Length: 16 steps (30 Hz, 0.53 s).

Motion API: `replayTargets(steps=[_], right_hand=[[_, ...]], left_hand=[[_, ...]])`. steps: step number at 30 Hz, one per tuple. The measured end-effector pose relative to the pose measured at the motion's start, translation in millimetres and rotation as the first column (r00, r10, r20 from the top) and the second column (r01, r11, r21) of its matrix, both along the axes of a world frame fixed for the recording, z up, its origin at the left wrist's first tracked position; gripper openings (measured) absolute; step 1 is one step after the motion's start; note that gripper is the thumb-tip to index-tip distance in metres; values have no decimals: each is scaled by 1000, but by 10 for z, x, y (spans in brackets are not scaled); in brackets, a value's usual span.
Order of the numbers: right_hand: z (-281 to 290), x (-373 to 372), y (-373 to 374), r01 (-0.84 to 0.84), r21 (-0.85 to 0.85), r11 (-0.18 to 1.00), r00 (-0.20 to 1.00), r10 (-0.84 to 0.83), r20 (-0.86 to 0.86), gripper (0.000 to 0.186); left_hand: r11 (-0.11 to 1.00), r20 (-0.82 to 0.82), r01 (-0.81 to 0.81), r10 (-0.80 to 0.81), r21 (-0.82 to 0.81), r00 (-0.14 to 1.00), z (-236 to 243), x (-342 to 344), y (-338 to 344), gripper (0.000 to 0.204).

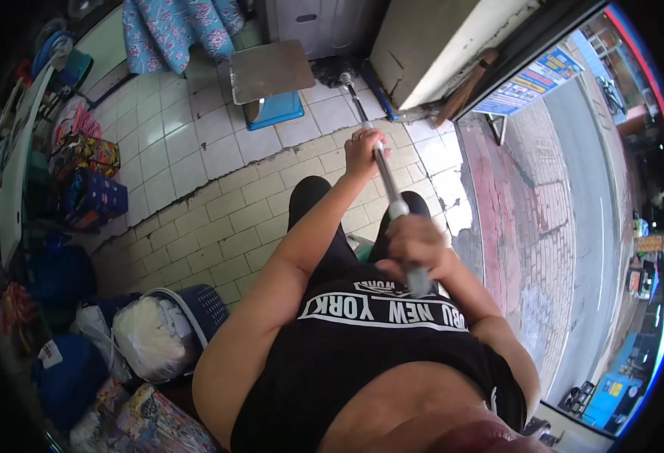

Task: Mopping the floor inside a laundry shop.

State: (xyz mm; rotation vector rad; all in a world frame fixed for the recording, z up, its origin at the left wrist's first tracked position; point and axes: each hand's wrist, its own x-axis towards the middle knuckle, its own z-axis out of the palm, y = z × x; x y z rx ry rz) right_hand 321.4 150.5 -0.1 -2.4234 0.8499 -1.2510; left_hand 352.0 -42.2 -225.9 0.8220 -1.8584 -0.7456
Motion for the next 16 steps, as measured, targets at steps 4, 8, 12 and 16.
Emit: replayTargets(steps=[4, 8, 12, 16], right_hand=[[837, -180, 31, 125, -105, 987, 938, -83, 336, 29], [1280, -265, 208, 223, -126, 967, 756, -89, 649, 31], [1117, -62, 232, 259, -178, 949, 820, -119, 559, 28], [864, -24, 151, 305, -32, 952, 896, -275, 350, 31]], left_hand=[[995, 144, 10, 4, -97, 990, 1150, 38, 164, 25], [883, -66, 197, -248, -426, 966, 1689, -19, 355, 26], [886, -36, 462, -464, -44, 885, 1593, 26, 237, 49], [870, -59, 493, -494, -30, 868, 1363, 70, -16, 53]])
